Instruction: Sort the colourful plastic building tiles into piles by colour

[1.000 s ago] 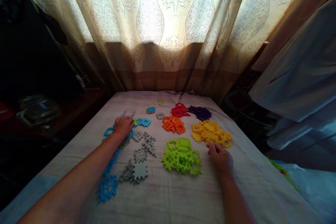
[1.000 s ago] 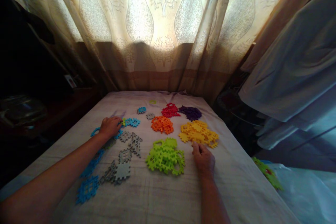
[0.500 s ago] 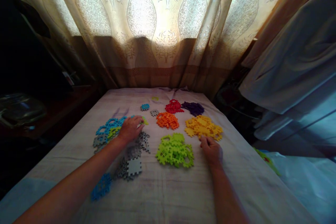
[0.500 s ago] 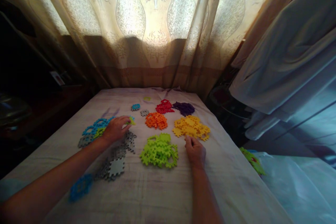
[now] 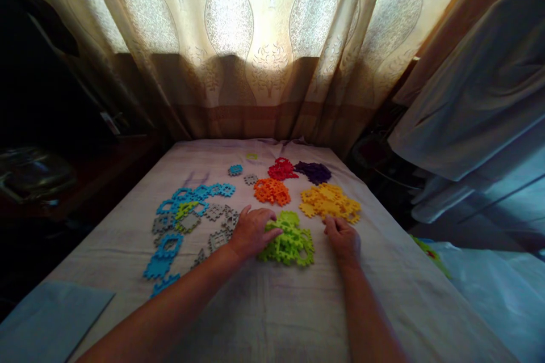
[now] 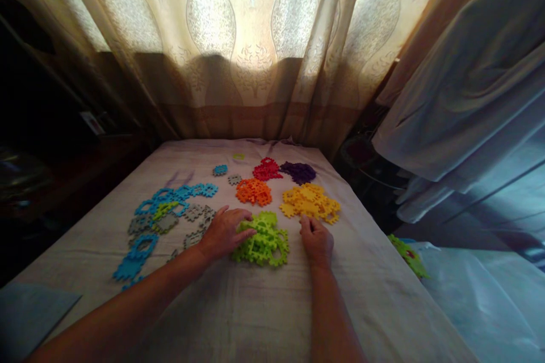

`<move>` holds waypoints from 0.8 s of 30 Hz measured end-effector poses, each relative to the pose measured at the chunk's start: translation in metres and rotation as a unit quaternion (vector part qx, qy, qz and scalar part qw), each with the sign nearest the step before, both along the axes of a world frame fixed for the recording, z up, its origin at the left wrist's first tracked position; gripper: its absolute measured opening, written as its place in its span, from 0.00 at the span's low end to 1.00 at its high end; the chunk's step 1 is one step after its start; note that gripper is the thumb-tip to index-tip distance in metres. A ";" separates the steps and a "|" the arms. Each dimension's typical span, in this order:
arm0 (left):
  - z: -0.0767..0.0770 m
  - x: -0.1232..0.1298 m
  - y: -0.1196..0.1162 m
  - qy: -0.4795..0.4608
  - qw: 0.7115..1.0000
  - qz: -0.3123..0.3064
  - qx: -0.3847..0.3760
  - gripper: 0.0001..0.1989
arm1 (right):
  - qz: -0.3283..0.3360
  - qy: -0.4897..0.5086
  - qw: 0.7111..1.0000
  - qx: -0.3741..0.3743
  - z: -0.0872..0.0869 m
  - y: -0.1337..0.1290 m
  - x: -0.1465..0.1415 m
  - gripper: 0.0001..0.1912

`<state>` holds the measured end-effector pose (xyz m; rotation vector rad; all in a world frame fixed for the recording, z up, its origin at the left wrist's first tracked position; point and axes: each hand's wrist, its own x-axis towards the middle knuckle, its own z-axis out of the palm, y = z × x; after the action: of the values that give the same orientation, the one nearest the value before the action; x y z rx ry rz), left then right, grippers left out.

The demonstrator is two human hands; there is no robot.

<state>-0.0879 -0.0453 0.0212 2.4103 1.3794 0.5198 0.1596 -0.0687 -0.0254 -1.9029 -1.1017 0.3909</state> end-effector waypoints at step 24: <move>0.017 -0.206 0.057 0.233 0.921 0.307 -0.056 0.17 | -0.004 -0.021 0.999 -0.039 -0.003 0.001 0.004 0.20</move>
<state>-0.2938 0.0118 0.0378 2.0468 2.3207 -0.0233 0.1636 -0.0680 -0.0282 -1.9915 -1.1204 0.3948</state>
